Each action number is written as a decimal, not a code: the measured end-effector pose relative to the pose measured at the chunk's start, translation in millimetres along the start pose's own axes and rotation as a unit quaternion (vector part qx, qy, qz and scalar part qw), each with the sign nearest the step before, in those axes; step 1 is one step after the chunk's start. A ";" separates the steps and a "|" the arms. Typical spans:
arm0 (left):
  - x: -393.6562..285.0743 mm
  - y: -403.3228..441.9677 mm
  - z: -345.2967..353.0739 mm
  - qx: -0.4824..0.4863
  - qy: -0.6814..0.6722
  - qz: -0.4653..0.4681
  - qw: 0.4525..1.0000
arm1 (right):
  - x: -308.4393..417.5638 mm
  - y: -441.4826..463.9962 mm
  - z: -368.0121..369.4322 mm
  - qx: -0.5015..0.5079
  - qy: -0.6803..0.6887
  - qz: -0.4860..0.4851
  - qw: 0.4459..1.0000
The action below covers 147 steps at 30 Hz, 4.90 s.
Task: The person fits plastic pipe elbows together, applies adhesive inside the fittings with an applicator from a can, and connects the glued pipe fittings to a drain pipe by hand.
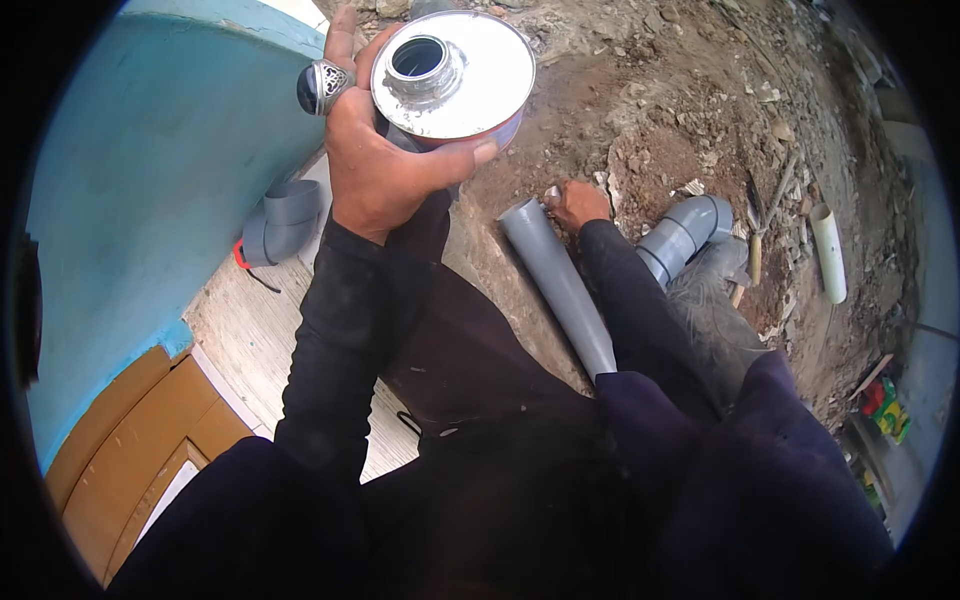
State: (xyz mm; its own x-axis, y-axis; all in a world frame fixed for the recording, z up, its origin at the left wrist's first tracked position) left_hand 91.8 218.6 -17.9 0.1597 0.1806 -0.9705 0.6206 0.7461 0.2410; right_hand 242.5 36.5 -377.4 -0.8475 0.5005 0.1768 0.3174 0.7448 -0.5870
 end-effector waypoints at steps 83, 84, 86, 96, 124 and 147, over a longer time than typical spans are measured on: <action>3.7 22.2 -11.8 -0.013 0.200 -0.052 0.978 | 92.5 145.3 86.3 0.129 -0.203 -0.293 0.925; 8.9 21.6 -13.3 0.001 0.211 -0.039 0.977 | 88.5 153.2 98.2 0.132 -0.208 -0.301 0.921; 20.3 17.0 -16.4 0.031 0.231 -0.012 0.972 | 81.2 166.6 123.5 0.138 -0.222 -0.322 0.910; 40.3 11.5 -12.6 -0.025 0.152 -0.074 0.985 | 47.3 161.1 147.1 0.089 -0.259 -0.490 0.827; 55.0 8.3 -14.5 -0.044 0.096 -0.162 0.981 | 12.2 172.7 158.1 0.177 -0.154 -0.323 0.917; 39.2 2.1 -25.7 -0.037 0.139 -0.059 0.988 | 36.4 156.4 90.7 0.123 -0.091 -0.331 0.931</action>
State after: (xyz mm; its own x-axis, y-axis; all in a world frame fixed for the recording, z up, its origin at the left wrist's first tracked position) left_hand 79.6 243.7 -55.6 -0.1345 0.2506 -0.9587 0.5624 0.8159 0.1344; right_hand 222.8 131.1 -534.4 -0.8882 -0.1324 0.4400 -0.3880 0.7292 -0.5637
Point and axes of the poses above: each hand's wrist, its own y-axis towards the middle knuckle, its own z-axis out of the palm, x = y × z, the point moved 9 cm from there along y, towards the middle knuckle, and after that the axes turned 9 degrees about -y, right-handed, at the moved point
